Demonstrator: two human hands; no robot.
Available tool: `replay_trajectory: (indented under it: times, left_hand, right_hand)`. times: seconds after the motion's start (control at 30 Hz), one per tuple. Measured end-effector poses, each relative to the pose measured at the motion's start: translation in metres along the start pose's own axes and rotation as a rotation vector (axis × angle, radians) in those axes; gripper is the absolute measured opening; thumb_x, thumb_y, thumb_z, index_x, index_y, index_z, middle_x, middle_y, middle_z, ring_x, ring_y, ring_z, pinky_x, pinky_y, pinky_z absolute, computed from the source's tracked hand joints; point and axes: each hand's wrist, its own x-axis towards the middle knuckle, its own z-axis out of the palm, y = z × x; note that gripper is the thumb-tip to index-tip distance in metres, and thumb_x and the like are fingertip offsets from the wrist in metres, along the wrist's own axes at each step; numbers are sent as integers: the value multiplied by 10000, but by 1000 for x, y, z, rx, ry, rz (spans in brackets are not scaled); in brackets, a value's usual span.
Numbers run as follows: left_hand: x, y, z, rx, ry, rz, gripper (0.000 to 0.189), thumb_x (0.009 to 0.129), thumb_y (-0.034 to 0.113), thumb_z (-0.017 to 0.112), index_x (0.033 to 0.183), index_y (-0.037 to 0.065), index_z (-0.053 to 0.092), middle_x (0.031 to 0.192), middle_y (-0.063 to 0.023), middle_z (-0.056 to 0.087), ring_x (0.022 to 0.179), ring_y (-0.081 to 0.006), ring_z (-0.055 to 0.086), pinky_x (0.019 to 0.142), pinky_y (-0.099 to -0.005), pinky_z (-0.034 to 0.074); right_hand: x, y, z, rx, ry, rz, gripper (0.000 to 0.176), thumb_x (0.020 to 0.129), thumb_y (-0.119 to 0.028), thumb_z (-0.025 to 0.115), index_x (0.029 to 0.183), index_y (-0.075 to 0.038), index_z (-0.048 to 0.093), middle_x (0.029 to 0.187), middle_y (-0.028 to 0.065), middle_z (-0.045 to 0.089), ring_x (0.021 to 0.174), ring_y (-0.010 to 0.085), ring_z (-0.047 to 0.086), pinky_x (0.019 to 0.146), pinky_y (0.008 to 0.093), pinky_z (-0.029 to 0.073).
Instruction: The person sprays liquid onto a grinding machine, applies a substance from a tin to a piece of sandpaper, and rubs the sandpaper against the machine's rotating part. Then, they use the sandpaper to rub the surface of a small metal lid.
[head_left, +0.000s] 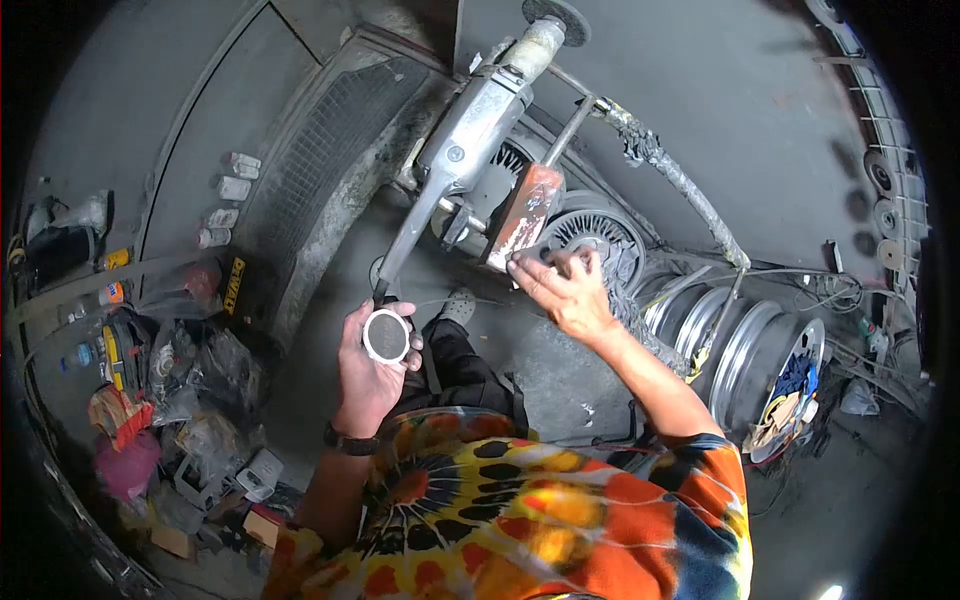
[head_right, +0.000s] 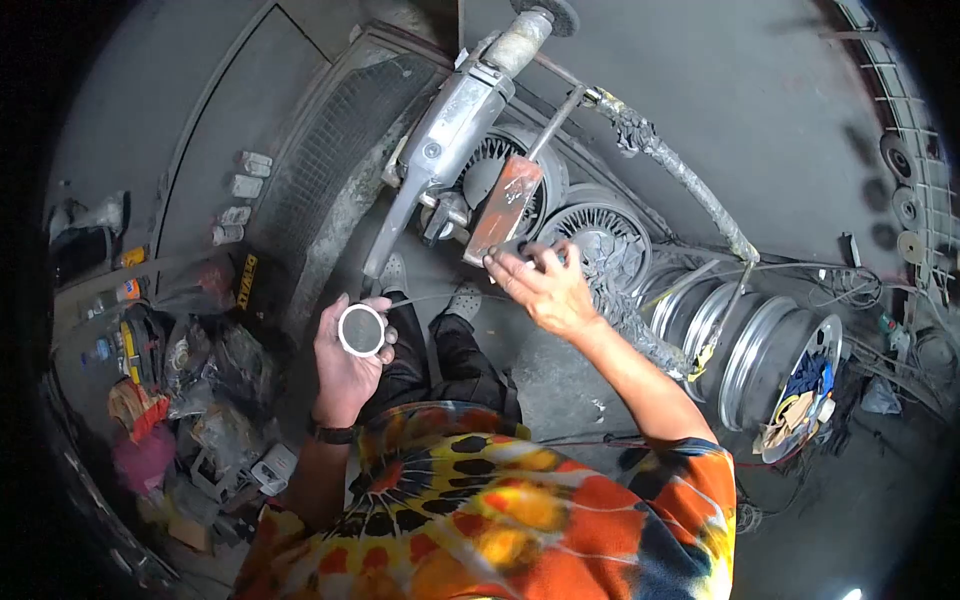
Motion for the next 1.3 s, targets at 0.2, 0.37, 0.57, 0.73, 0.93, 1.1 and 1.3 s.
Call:
replay_trajectory:
  times: [0.2, 0.37, 0.57, 0.73, 0.93, 1.1, 1.3]
  left_hand:
    - [3, -2, 11, 0, -10, 55, 507, 1053, 441, 410, 1074, 10, 675, 875, -110, 685, 698, -289, 686, 466, -359, 496]
    - [9, -1, 16, -27, -157, 71, 478, 1044, 395, 404, 1096, -2, 664, 929, -158, 697, 714, -306, 681, 478, -351, 486]
    - [10, 4, 41, -97, -268, 6, 575, 1125, 430, 349, 1074, -56, 652, 923, -214, 679, 661, -291, 677, 432, -312, 496]
    - [19, 7, 44, -136, -442, -28, 571, 1104, 427, 373, 1021, -70, 643, 915, -227, 672, 635, -285, 666, 434, -308, 487]
    - [22, 5, 49, -123, -474, -5, 517, 1064, 385, 391, 1026, -68, 638, 912, -218, 666, 639, -259, 614, 510, -332, 503]
    - [21, 5, 53, -58, -366, 34, 478, 1062, 380, 378, 1026, -25, 628, 908, -178, 678, 623, -229, 617, 506, -310, 469]
    - [19, 8, 45, -91, -370, 40, 475, 1051, 371, 407, 1036, -45, 637, 927, -192, 671, 671, -258, 630, 551, -341, 499]
  right_hand:
    - [9, 8, -3, -76, 12, 50, 547, 892, -204, 602, 1436, -234, 645, 1440, -45, 624, 1169, 241, 571, 973, 545, 413]
    - [16, 29, -8, -120, 42, 114, 576, 884, -159, 620, 1450, -260, 643, 1457, -55, 623, 1151, 244, 570, 968, 530, 394]
    - [8, 15, -2, -74, 10, 28, 526, 922, -165, 573, 1434, -254, 651, 1441, -67, 626, 1174, 241, 574, 989, 575, 396]
    - [10, 12, -4, -83, -39, 71, 540, 918, -184, 571, 1450, -252, 631, 1474, -52, 606, 1196, 256, 563, 990, 581, 388]
    - [19, 21, -11, -112, 22, 191, 556, 897, -174, 593, 1444, -253, 645, 1441, -55, 619, 1209, 245, 563, 1017, 584, 392]
    - [5, 8, -2, -96, -1, 33, 562, 895, -190, 600, 1451, -259, 636, 1431, -58, 623, 1211, 249, 561, 1030, 603, 392]
    - [5, 2, -1, -11, -24, 26, 566, 889, -193, 609, 1452, -240, 631, 1426, -68, 627, 1218, 239, 564, 1030, 584, 399]
